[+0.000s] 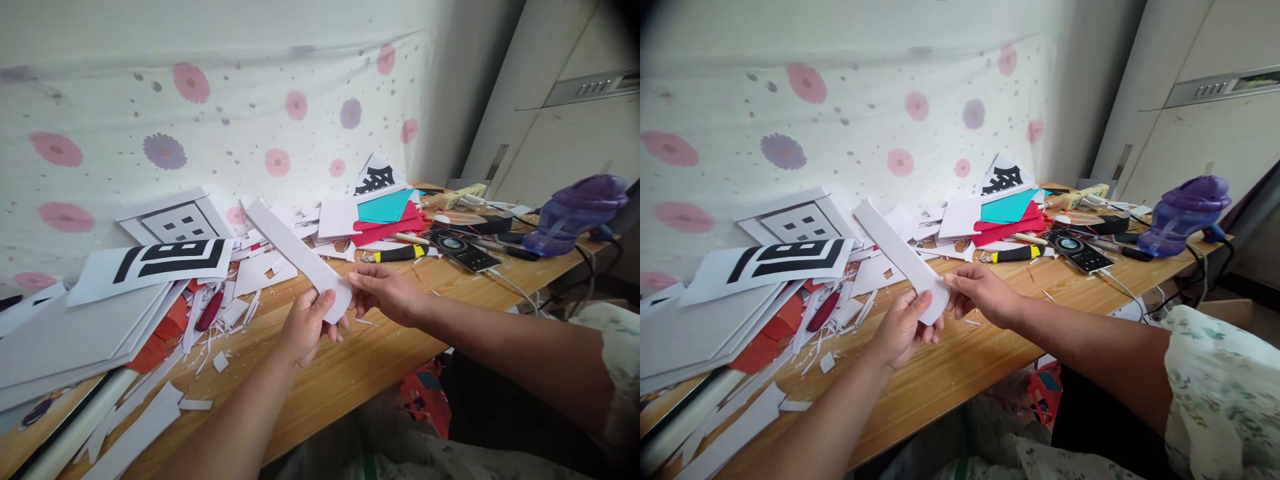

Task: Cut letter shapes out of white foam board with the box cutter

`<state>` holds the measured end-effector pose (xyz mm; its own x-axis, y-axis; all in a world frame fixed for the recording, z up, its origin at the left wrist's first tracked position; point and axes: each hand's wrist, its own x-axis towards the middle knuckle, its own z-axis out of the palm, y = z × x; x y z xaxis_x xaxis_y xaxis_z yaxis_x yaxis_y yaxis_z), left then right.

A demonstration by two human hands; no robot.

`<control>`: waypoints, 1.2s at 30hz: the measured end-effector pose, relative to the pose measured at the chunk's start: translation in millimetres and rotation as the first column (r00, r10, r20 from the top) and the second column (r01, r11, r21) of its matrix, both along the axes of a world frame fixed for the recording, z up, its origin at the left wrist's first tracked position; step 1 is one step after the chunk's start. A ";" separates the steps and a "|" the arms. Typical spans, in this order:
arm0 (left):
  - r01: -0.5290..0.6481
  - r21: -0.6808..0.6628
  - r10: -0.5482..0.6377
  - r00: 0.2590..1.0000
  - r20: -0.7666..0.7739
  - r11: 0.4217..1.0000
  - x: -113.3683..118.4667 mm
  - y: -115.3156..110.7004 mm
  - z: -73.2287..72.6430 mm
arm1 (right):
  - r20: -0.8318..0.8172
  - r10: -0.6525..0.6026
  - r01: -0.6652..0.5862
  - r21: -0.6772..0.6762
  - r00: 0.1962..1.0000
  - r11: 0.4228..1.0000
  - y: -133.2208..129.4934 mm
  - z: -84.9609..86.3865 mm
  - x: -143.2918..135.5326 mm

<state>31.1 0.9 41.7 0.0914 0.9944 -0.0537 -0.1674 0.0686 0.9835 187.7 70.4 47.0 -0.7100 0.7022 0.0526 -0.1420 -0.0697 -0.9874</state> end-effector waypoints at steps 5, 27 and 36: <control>0.029 0.051 -0.026 0.998 -0.060 0.998 1.1 -1.6 -3.7 | 0.117 -0.044 0.025 0.160 0.992 0.987 -3.3 6.7 -0.6; 0.306 -0.145 -0.303 0.568 -0.765 0.941 14.8 -12.8 -6.6 | -0.291 -0.360 0.371 -0.017 0.886 0.928 12.7 40.3 2.1; 0.376 0.003 -0.161 0.405 -0.900 0.927 10.4 -3.8 -22.8 | -0.432 -0.469 0.523 0.006 0.770 0.853 2.2 69.9 8.6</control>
<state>41.6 -3.0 18.9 0.3662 0.9249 -0.1024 0.7776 -0.2438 0.5796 196.3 72.7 116.9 -0.1604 0.9197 0.3583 -0.5072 0.2346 -0.8293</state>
